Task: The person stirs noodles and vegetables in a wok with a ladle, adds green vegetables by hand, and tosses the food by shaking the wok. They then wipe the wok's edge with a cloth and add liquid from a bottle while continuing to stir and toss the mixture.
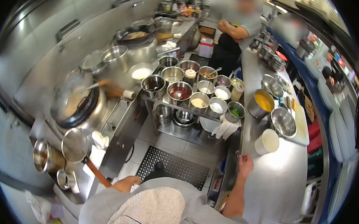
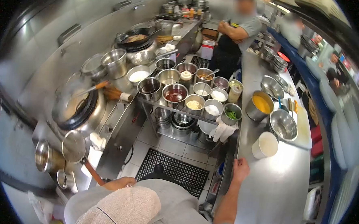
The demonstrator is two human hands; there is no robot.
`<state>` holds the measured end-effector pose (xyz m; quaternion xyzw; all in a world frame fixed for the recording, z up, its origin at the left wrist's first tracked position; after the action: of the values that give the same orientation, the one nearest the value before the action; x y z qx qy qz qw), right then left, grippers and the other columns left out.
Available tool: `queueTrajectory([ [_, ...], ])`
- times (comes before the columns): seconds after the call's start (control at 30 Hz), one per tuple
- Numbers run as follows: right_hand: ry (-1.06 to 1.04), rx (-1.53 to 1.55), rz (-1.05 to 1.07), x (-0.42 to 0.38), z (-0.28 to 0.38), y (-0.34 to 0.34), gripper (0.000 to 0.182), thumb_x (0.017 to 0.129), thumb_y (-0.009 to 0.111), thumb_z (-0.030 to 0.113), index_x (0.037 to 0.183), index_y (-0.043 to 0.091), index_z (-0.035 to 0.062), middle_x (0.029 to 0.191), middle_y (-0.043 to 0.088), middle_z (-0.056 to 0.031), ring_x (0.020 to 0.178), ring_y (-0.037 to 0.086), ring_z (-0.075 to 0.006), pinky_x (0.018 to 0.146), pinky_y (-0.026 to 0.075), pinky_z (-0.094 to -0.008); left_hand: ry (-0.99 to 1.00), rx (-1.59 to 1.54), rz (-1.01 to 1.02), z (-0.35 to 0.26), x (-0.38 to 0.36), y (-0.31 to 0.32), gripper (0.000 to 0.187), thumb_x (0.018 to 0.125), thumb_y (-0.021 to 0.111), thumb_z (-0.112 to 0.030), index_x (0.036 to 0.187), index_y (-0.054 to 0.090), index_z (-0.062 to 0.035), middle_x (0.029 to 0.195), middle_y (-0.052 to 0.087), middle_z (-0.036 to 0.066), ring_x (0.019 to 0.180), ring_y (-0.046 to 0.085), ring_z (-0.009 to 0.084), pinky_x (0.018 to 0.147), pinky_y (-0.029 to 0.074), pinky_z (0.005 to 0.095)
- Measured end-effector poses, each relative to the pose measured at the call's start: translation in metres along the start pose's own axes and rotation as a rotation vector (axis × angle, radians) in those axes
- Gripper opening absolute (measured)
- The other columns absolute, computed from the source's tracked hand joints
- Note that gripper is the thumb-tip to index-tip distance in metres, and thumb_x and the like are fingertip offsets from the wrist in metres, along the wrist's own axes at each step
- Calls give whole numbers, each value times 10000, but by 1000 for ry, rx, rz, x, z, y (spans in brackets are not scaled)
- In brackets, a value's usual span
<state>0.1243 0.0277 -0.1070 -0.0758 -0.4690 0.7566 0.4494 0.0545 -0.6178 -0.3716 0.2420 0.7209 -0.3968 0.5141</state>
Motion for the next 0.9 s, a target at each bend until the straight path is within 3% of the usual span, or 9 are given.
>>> queueTrajectory([
  [0.17,-100,12,-61,0,-6,9,230,790,765,325,863,659,134,639,590,-61,598,580,-263,573,450,-421,320,380,53,15,19,44,317,859,674,-353,970,729,-61,940,712,112,841,676,262,797,533,384],
  [0.3,-13,-62,46,2,-1,6,224,800,760,309,865,663,117,676,641,-75,625,621,-257,584,469,-422,473,569,-19,3,50,50,350,827,709,-367,948,747,-41,1017,734,115,875,696,265,787,543,377],
  [0.37,-10,-93,29,4,-4,7,220,803,755,311,858,660,121,662,625,-75,616,610,-257,576,459,-427,350,159,97,0,59,51,331,808,725,-370,954,760,-75,1021,730,118,939,693,289,818,536,363],
  [0.5,-60,-88,22,2,-3,7,213,808,749,311,856,662,122,650,612,-76,602,596,-268,579,459,-425,378,339,-45,-18,5,25,389,821,711,-362,1066,728,-61,1042,727,117,983,683,275,859,525,360],
  [0.9,-34,-13,-65,-5,-7,4,216,772,772,280,836,658,108,660,599,-85,628,599,-293,601,466,-426,315,275,131,-26,3,-7,378,820,701,-342,1067,718,-57,1027,724,130,973,684,289,850,526,371],
])
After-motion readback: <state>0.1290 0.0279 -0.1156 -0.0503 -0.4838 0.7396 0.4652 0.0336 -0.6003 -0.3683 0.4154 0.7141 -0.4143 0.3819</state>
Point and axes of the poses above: each hand's wrist, its own x-axis towards the middle knuckle, its own y-axis out of the palm, z = x × y, the point moved 6 cm from there along x, towards the middle knuckle
